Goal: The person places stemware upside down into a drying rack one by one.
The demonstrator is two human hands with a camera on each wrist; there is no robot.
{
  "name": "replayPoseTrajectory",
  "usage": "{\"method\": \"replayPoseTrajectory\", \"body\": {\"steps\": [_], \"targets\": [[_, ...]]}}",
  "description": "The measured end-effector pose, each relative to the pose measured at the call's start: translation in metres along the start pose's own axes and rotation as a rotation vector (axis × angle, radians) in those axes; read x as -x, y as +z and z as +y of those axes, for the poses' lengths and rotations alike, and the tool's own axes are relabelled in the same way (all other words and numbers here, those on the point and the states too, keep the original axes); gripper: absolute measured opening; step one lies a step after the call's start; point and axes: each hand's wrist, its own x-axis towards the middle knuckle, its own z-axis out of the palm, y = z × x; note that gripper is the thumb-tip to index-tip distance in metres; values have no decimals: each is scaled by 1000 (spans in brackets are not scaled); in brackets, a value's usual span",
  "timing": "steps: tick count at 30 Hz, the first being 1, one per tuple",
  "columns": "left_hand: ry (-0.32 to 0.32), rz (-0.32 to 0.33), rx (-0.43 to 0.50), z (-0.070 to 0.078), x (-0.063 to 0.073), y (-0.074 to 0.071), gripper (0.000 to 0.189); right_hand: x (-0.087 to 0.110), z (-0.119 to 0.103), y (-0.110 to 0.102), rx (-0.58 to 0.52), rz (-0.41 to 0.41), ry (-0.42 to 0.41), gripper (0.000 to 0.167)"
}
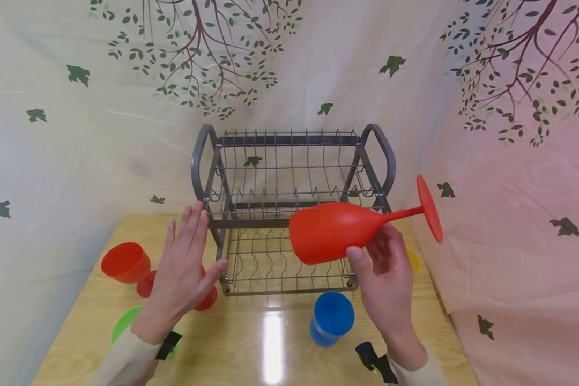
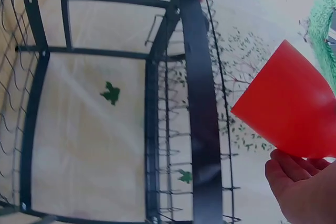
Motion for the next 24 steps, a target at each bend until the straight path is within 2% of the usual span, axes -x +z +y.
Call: {"method": "replayPoseTrajectory", "body": {"steps": [2, 5, 11, 15, 19, 24], "targets": [[0, -3, 0, 0, 0, -1, 91, -11, -4, -3, -21, 14, -49, 51], [1, -3, 3, -1, -1, -1, 91, -27, -10, -6, 27, 43, -79, 51], [12, 10, 2, -2, -3, 0, 91, -57, -21, -10, 87, 98, -65, 51], [11, 12, 2, -2, -3, 1, 91, -77, -24, -9, 188, 111, -48, 50], [1, 3, 0, -1, -1, 2, 91, -94, -20, -6, 271, 96, -51, 51], [-6, -7, -7, 0, -1, 2, 91, -115, -10, -6, 278, 36, -43, 52]]}}
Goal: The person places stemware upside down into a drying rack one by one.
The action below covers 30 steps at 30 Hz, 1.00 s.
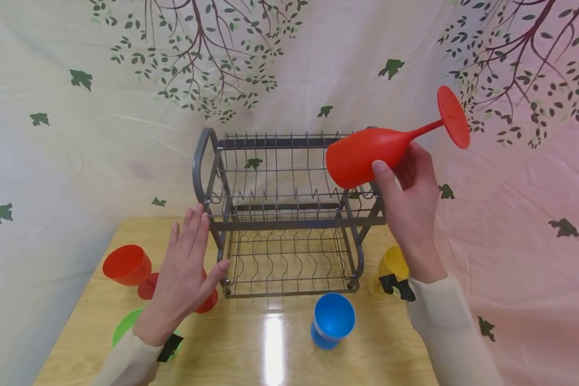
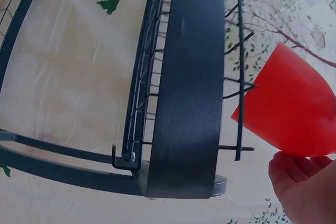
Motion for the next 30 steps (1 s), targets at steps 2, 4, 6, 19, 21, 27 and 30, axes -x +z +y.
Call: {"method": "replayPoseTrajectory", "body": {"steps": [2, 4, 6, 19, 21, 27, 30], "targets": [[1, 0, -2, 0, 0, 0, 91, -8, 4, 1, 11, -19, -3, 53], [5, 2, 0, 0, -1, 0, 91, -14, 8, 3, 21, -36, -6, 54], [8, 5, 3, 0, -1, -1, 91, -19, 12, 4, 40, -55, -13, 55], [-11, -6, 20, 2, 1, -1, 91, -38, 23, 5, 303, -219, -3, 63], [-10, -4, 21, 2, 1, -1, 92, -41, 23, 6, 317, -246, -10, 64], [-5, -3, 16, 1, 0, -1, 92, -45, 24, 9, 388, -330, 7, 66], [-7, -8, 13, 1, 1, -1, 91, -46, 23, 9, 430, -370, 26, 67]]}}
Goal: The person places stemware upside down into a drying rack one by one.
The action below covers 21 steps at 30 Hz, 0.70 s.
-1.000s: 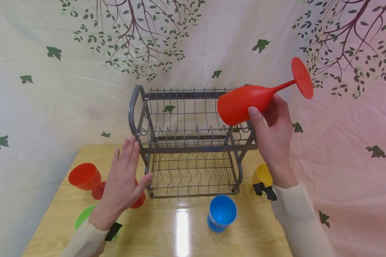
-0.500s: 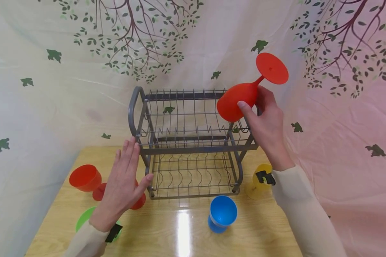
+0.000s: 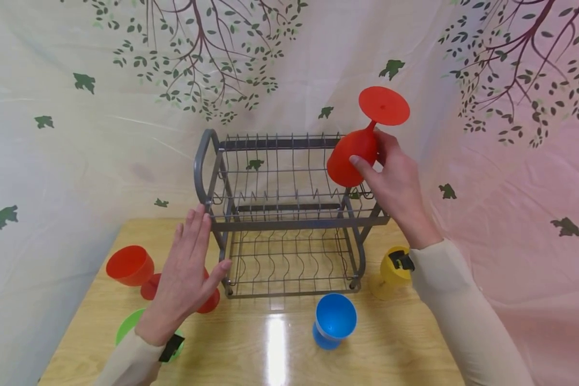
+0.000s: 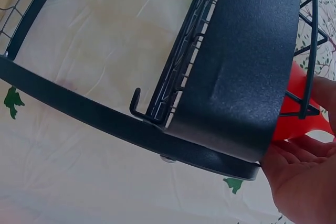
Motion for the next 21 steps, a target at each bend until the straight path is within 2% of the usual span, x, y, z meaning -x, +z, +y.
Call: {"method": "replayPoseTrajectory", "body": {"steps": [11, 21], "targets": [[2, -2, -4, 0, 0, 0, 90, -6, -2, 1, 71, -103, 17, 71], [-4, -4, -4, 1, 1, 0, 90, -9, -3, 4, 99, -156, 22, 72]]}}
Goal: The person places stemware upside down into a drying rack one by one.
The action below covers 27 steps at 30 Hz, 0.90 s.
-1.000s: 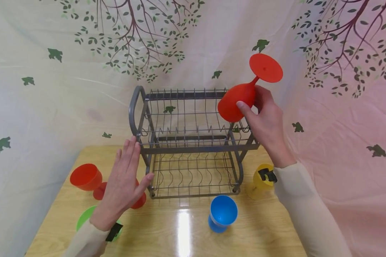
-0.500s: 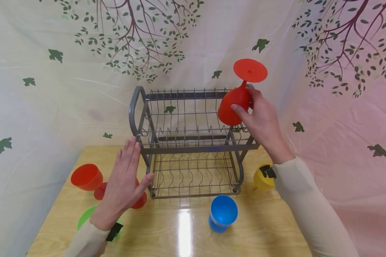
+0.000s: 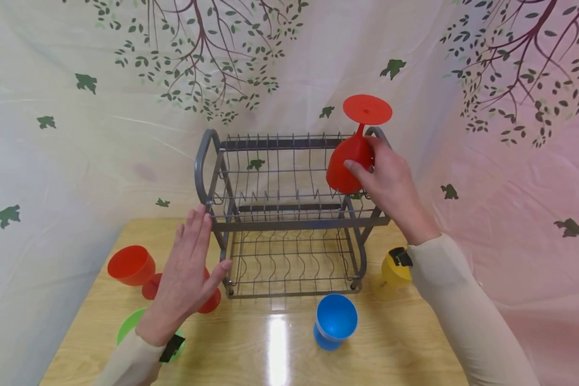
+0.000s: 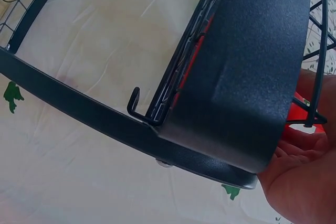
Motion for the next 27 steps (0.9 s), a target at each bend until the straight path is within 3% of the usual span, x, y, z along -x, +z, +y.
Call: {"method": "replayPoseTrajectory", "body": {"steps": [11, 20, 27], "targets": [[-8, 0, 9, 1, 0, 0, 91, -4, -1, 2, 4, -16, -9, 68], [-4, 20, 32, 2, 3, 4, 89, 0, 2, 5, 43, 22, -26, 71], [18, 55, 29, 0, 1, 4, 89, 13, 1, 1, -14, 77, 41, 79]]}}
